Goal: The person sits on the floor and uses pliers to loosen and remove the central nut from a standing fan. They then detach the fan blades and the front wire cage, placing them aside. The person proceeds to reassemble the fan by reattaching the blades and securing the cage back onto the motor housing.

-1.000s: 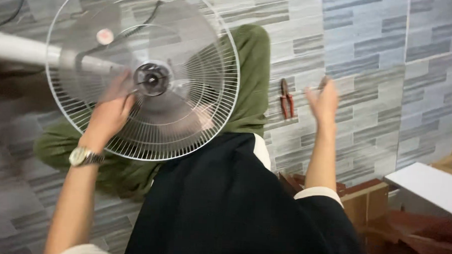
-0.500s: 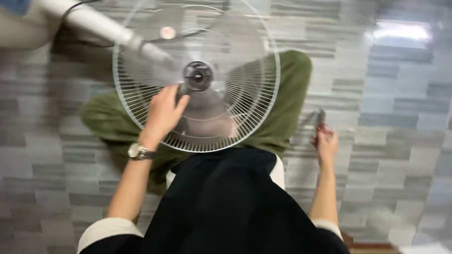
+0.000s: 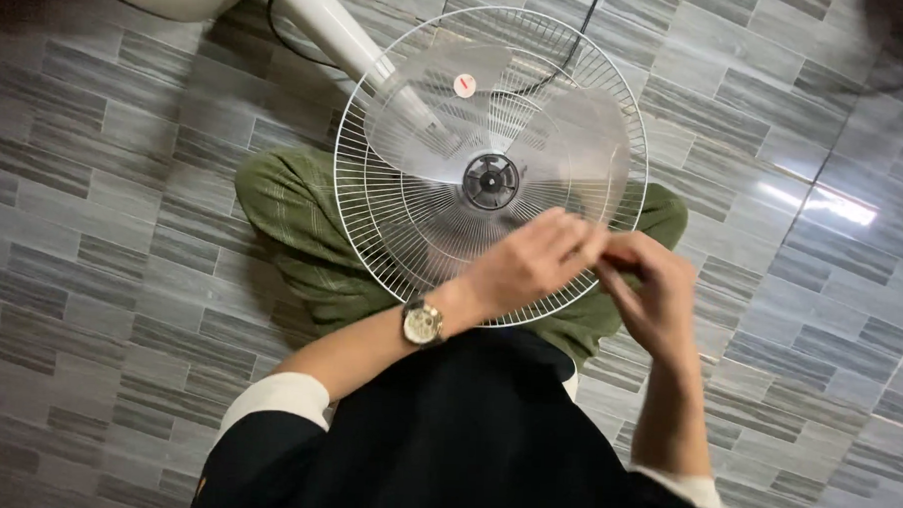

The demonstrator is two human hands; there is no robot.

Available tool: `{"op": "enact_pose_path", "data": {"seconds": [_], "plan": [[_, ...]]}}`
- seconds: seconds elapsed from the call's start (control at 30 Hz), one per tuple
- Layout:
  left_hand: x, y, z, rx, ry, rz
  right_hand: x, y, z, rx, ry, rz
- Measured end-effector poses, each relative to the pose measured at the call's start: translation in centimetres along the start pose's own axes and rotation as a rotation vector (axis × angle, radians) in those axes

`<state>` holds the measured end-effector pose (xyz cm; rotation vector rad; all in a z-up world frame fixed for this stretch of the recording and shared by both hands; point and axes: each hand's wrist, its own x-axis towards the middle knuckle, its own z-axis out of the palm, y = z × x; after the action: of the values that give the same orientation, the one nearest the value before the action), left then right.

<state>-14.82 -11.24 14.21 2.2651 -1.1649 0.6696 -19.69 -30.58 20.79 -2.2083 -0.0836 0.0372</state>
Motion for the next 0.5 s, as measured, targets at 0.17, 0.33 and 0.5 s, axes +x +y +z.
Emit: {"op": "enact_pose_path", "data": {"seconds": [0.17, 0.33, 0.5], "plan": [[-1.7, -4.2, -0.1, -0.121, 0.102, -0.154, 5.6, -4.5, 2.8, 0.173, 0.037, -0.116], [0.0, -6.6, -4.9, -1.104, 0.176, -0.775, 7.7, -2.4, 6.7, 0.551, 0.150, -0.128], [-0.7, -7.0, -2.3, -1.453, 0.271, -0.795, 9.5, -3.9, 8.9, 0.525, 0.203, -0.222]]}}
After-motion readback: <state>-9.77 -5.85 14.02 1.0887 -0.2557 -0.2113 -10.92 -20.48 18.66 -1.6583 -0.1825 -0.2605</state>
